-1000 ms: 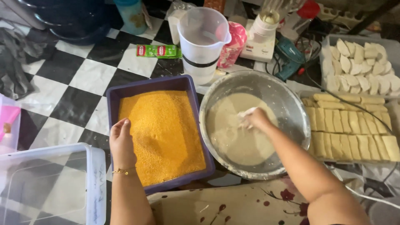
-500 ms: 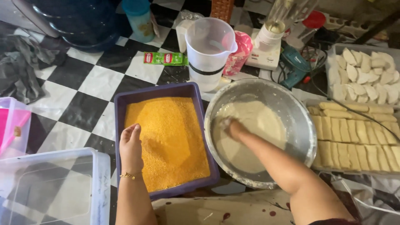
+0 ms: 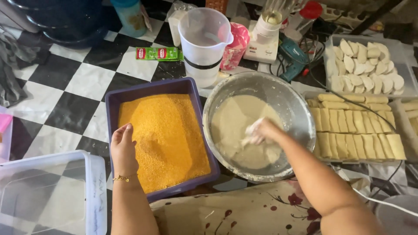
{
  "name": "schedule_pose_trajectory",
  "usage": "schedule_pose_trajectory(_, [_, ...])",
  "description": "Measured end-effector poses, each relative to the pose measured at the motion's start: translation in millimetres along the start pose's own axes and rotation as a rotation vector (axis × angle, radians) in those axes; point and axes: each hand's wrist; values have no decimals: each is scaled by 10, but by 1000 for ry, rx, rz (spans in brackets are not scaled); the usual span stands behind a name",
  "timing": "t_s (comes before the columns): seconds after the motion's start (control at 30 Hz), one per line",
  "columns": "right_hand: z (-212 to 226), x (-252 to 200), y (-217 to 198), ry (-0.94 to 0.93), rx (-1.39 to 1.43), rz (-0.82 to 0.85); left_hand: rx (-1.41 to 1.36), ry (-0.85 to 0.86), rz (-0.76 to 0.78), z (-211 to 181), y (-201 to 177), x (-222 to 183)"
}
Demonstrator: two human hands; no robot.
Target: Dipping rectangular food items into a liquid batter and then coating them with orange breadcrumbs.
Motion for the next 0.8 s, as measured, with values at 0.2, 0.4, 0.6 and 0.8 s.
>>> schedule_pose_trajectory(0.2, [-529, 1295, -862, 13, -711, -683, 20, -14, -3, -5, 32, 9])
schedule_pose_trajectory(0.4, [-513, 1416, -201, 5, -621, -496, 29, -21, -12, 0, 60, 10])
schedule_pose_trajectory(0.6, [-483, 837, 769, 155, -1025, -260, 17, -13, 12, -60, 35, -15])
schedule_pose_trajectory(0.8, [-799, 543, 1021, 9, -966, 109, 15, 3, 28, 13, 11, 4])
Point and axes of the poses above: each hand's wrist, its own x-axis towards the middle knuckle, its own y-axis out of the palm, z = x × y, and after that the axes turned 11 degrees about y, right-handed
